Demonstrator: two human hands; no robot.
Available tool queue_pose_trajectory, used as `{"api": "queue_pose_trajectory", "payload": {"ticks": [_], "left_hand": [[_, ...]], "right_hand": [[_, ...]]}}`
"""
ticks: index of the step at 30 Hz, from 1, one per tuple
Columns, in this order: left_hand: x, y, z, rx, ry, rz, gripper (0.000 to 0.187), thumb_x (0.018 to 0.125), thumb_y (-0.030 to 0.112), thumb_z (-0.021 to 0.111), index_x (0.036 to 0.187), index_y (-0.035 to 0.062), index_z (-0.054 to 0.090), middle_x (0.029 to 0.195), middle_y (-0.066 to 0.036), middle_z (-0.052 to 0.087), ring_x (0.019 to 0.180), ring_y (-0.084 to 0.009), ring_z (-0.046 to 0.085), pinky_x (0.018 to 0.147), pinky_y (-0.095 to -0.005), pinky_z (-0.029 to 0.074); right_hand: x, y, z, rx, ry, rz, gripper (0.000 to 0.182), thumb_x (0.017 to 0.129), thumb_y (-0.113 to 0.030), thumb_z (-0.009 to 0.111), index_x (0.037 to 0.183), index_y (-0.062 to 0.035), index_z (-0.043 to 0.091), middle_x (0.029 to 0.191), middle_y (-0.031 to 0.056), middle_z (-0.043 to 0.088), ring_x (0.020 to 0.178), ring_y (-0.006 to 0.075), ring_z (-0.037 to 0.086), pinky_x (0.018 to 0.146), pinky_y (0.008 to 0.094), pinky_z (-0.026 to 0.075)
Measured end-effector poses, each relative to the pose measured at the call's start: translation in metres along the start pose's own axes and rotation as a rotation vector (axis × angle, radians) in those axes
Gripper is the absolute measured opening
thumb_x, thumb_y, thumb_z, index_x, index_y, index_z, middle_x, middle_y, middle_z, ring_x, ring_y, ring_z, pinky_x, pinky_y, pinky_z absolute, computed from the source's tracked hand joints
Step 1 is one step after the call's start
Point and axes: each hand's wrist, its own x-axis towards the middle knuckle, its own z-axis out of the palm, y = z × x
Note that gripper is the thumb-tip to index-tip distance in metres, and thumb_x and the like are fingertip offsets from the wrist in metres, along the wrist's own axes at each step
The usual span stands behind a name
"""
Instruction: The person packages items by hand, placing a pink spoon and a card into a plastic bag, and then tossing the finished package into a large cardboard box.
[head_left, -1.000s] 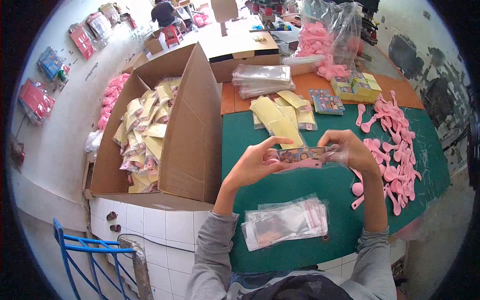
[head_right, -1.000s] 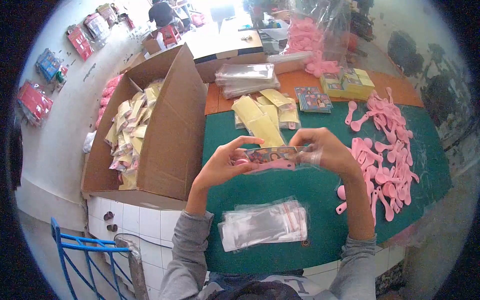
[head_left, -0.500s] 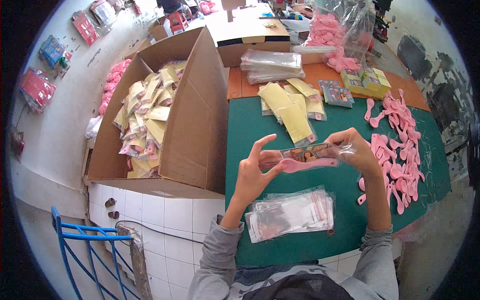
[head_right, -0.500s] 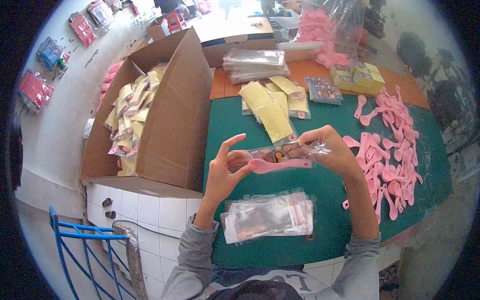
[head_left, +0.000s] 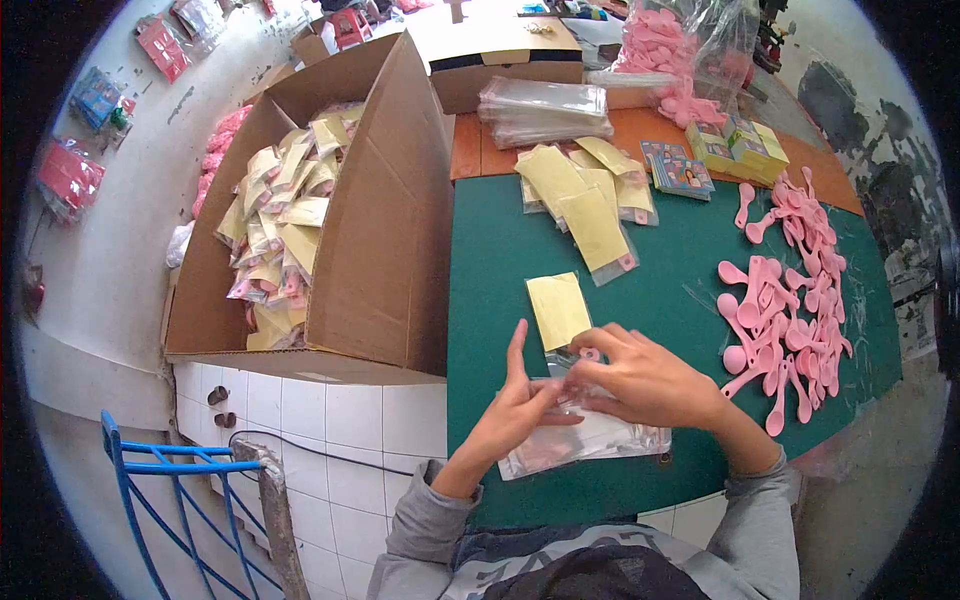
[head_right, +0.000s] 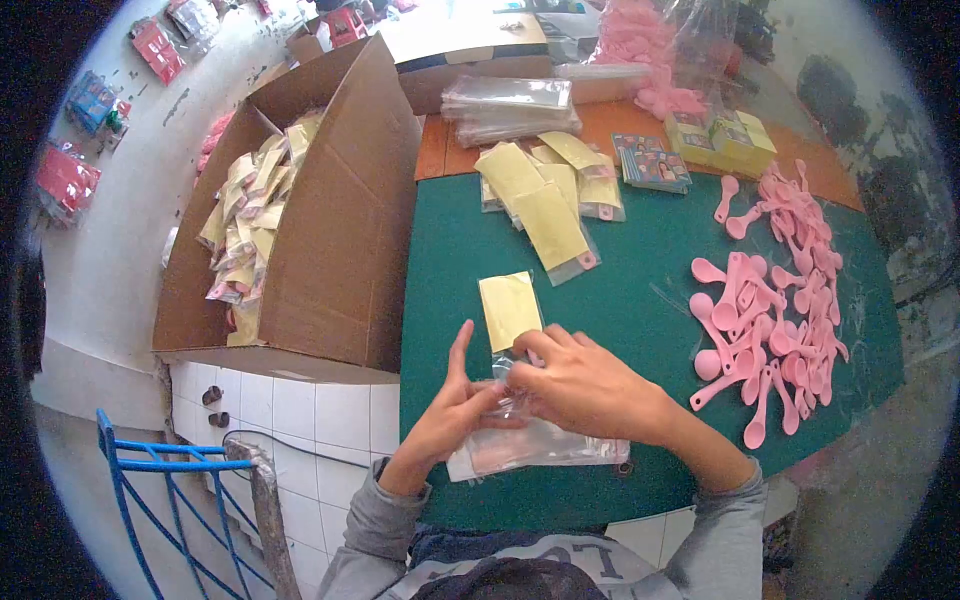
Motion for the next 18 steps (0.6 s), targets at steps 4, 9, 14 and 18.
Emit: {"api": "queue_pose_trajectory", "payload": {"ticks": [4,9,14,18], "left_hand": [[-0.013,-0.005,-0.004,0.005,-0.024,-0.042,0.072,0.095,0.004,0.034,0.142,0.0242,-0.017,0.124,-0.027,0.046,0.106,-0.0324,0.057,0.087,-0.0483,0.051],[-0.013,0.0,-0.006,-0.1,-0.044,-0.055,0.07,0.095,0.006,0.036,0.144,0.018,-0.012,0.12,-0.024,0.049,0.107,-0.0307,0.057,0.089,-0.0454,0.051],[-0.014,-0.004,-0.011,-0.389,-0.05,-0.054,0.068,0.095,0.007,0.039,0.145,0.0152,-0.007,0.117,-0.021,0.052,0.106,-0.0282,0.057,0.089,-0.0439,0.05],[-0.01,-0.007,-0.009,-0.26,0.017,0.001,0.072,0.094,0.003,0.043,0.145,0.0146,-0.007,0.111,-0.02,0.055,0.099,-0.0246,0.06,0.087,-0.0399,0.052]], "right_hand": [[0.006,-0.003,0.011,0.085,0.046,0.039,0.026,0.072,-0.019,0.07,0.088,-0.0023,0.058,0.097,0.0143,0.054,0.095,0.0303,0.052,0.08,0.0401,0.044],[0.011,-0.01,0.024,-0.011,0.102,0.031,0.024,0.07,-0.016,0.066,0.086,-0.0007,0.057,0.093,0.0131,0.054,0.092,0.0278,0.053,0.077,0.0383,0.044],[0.01,-0.023,0.019,-0.283,0.197,-0.087,0.018,0.069,-0.015,0.06,0.082,-0.0026,0.058,0.086,0.0076,0.052,0.089,0.022,0.053,0.078,0.0379,0.041],[0.009,-0.026,0.022,-0.402,0.205,-0.16,0.015,0.069,-0.017,0.059,0.077,-0.0047,0.06,0.083,0.0042,0.052,0.089,0.0194,0.053,0.081,0.0388,0.039]]}}
